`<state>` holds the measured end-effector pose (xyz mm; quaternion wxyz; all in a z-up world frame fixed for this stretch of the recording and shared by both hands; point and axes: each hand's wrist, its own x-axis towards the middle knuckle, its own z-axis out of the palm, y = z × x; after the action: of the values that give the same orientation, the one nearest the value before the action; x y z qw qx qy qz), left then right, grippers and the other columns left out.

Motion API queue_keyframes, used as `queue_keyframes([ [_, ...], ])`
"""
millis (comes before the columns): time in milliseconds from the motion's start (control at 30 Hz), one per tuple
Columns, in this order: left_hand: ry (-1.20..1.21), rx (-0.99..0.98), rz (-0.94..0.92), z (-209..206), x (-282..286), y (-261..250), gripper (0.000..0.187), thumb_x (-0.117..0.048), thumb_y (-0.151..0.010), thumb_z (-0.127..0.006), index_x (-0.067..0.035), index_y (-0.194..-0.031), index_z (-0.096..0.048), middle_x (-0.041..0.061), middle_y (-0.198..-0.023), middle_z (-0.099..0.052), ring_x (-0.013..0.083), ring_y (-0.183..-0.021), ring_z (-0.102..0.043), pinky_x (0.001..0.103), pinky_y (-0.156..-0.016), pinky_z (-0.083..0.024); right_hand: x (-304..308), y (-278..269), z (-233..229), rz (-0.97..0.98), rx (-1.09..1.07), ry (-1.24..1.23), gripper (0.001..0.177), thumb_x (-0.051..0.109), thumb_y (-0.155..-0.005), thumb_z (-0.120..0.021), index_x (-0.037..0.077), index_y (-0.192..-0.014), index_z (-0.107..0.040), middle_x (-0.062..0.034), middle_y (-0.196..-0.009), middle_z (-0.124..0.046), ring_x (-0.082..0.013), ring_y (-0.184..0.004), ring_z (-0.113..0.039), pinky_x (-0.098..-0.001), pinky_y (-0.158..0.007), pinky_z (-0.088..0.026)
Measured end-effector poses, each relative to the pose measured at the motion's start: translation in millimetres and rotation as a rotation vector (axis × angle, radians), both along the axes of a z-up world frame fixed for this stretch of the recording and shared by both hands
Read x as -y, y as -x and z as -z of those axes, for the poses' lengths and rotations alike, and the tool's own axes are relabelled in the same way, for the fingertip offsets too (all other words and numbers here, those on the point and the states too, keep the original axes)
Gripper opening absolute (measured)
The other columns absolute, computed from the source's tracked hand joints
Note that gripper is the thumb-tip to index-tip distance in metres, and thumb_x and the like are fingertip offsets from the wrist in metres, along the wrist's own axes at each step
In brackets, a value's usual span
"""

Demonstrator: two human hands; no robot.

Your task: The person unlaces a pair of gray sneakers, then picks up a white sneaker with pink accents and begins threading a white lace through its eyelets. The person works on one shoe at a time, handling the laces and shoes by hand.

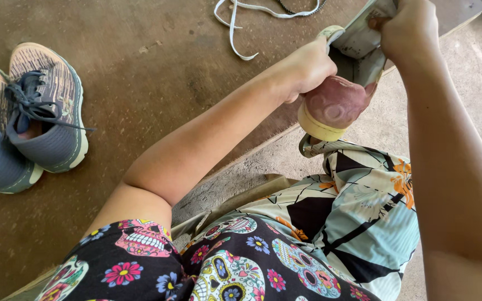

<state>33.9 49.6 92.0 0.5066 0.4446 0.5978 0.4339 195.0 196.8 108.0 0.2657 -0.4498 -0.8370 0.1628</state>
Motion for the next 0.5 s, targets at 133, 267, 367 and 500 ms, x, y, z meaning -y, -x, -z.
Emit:
queue_keyframes([
  [133, -0.094, -0.02, 0.014, 3.1, 2.5, -1.9, 0.07, -0.007, -0.082, -0.06, 0.003, -0.145, -0.031, 0.024, -0.112, -0.063, 0.0298, -0.102, -0.066, 0.041, -0.084, -0.054, 11.0, 0.5, -11.1, 0.027, -0.021, -0.01, 0.023, 0.006, -0.092, -0.078, -0.003, -0.112, -0.07, -0.0225, -0.1, -0.073, -0.0303, -0.089, -0.072, -0.042, -0.073, -0.054],
  [267, -0.263, 0.051, 0.099, 17.9, -5.0, 21.5, 0.079, -0.023, -0.096, -0.069, 0.005, -0.158, -0.029, 0.026, -0.16, -0.04, 0.0328, -0.146, -0.035, 0.043, -0.121, -0.031, 34.0, -1.7, -37.9, -0.052, -0.124, -0.031, 0.02, 0.006, -0.094, -0.077, -0.002, -0.109, -0.067, -0.0174, -0.098, -0.073, -0.0255, -0.083, -0.07, -0.0375, -0.071, -0.053],
  [367, -0.486, 0.101, -0.105, 41.0, -17.9, 49.8, 0.081, -0.042, -0.095, -0.065, 0.0, -0.156, -0.034, 0.026, -0.155, -0.049, 0.0327, -0.144, -0.049, 0.044, -0.121, -0.038, 56.9, -0.3, -58.9, -0.243, -0.204, -0.142, 0.02, -0.004, -0.093, -0.074, -0.005, -0.112, -0.068, -0.0141, -0.101, -0.074, -0.0213, -0.086, -0.071, -0.035, -0.073, -0.055],
  [500, -0.456, 0.984, 0.096, 78.4, -38.2, 63.6, 0.064, -0.046, -0.106, -0.057, -0.005, -0.152, -0.039, 0.017, -0.146, -0.05, 0.0279, -0.132, -0.048, 0.051, -0.107, -0.037, 86.0, 15.0, -75.2, -0.434, -0.284, -0.124, 0.027, -0.009, -0.093, -0.072, -0.005, -0.119, -0.067, -0.0114, -0.111, -0.074, -0.0193, -0.097, -0.069, -0.0352, -0.083, -0.055],
])
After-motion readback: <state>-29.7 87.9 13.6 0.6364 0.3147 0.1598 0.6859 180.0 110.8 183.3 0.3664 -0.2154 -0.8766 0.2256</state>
